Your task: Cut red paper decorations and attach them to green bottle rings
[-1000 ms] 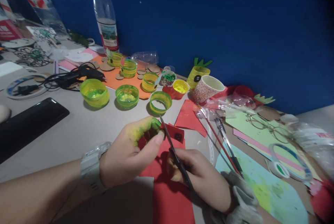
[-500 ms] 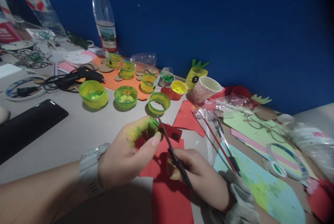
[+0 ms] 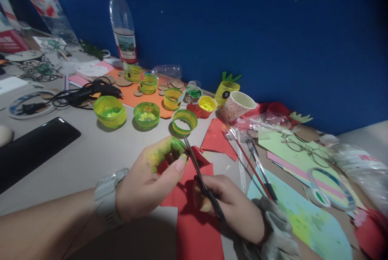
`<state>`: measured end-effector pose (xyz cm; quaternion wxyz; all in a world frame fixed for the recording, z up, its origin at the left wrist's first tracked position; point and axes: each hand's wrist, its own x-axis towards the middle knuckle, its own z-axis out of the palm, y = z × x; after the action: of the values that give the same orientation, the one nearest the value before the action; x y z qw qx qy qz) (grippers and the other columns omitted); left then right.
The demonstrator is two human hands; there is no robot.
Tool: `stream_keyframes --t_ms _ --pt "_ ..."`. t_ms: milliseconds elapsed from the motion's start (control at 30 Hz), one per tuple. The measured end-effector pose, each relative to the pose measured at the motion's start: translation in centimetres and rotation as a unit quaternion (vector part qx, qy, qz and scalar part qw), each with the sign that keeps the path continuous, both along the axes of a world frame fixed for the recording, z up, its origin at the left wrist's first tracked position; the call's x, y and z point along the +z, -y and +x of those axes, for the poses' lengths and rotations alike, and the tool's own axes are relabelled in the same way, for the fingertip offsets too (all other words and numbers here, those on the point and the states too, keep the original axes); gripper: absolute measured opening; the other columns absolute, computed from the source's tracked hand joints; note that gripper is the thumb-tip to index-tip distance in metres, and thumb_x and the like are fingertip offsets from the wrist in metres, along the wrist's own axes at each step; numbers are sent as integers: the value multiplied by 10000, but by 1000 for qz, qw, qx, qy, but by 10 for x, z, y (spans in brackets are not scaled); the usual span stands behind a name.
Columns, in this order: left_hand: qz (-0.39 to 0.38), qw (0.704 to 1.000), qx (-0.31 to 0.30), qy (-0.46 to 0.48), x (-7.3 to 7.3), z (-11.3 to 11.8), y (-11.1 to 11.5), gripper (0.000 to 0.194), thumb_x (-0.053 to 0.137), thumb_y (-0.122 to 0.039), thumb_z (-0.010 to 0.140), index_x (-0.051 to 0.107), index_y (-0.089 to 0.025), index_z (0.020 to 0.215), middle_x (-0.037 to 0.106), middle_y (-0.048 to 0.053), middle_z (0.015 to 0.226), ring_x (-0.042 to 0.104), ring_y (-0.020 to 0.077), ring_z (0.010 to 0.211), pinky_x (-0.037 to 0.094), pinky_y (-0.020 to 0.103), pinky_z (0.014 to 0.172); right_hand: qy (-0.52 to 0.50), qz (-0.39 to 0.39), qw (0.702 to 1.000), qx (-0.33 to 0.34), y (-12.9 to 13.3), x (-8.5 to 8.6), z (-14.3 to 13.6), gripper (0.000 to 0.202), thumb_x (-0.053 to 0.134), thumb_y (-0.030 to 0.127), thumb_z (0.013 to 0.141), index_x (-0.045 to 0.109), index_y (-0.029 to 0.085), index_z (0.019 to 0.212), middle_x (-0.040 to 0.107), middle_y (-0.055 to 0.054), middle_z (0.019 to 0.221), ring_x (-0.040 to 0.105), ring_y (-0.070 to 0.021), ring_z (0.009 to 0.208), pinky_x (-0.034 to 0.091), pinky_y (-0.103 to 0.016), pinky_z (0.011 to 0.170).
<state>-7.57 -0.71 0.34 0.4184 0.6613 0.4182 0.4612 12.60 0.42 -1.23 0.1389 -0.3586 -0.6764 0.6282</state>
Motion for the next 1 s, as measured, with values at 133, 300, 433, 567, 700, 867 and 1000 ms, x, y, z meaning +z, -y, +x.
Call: stream_keyframes --t_ms 133,300,433,567,700,867,1000 --pt "1 1000 -5 13 -1 0 1 177 427 -145 948 471 -199 785 462 -49 711 420 85 635 395 176 603 -5 -9 1000 0 0 2 -1 539 578 688 775 500 165 666 454 38 615 378 -111 574 307 -218 535" --pt "2 1000 -3 16 -1 0 0 187 428 -132 948 465 -198 777 458 -48 708 417 87 636 389 181 608 -12 1 1000 -2 -1 1 0 520 592 664 783 511 161 674 463 39 622 386 -110 579 312 -215 542" --pt "4 1000 -2 25 -1 1 -1 187 427 -128 950 462 -202 782 461 -54 708 422 81 639 388 174 615 -10 1 1000 -1 0 1 0 518 592 662 784 514 160 677 467 38 626 393 -110 585 314 -215 547" --pt "-3 1000 0 31 -2 1 0 182 425 -129 956 465 -209 798 466 -61 710 426 76 642 390 165 620 2 0 1000 5 0 2 0 531 573 679 784 522 160 683 473 35 627 402 -115 584 318 -220 546" --pt "5 999 3 35 -2 0 1 179 435 -124 951 469 -209 797 464 -58 715 417 79 641 388 166 617 12 12 1000 5 0 2 0 537 572 683 782 516 160 671 473 36 625 395 -114 587 317 -219 547" --pt "-1 999 5 33 -2 0 2 167 431 -149 956 479 -202 806 469 -46 707 426 87 627 392 187 602 7 11 1000 8 0 2 0 533 572 681 782 511 162 675 470 39 628 393 -112 588 317 -218 548" --pt "7 999 9 36 -2 0 1 159 436 -125 942 490 -200 813 474 -42 709 426 88 611 389 196 584 12 16 1000 7 0 2 0 521 569 666 796 520 162 677 474 39 627 400 -113 588 314 -218 550"
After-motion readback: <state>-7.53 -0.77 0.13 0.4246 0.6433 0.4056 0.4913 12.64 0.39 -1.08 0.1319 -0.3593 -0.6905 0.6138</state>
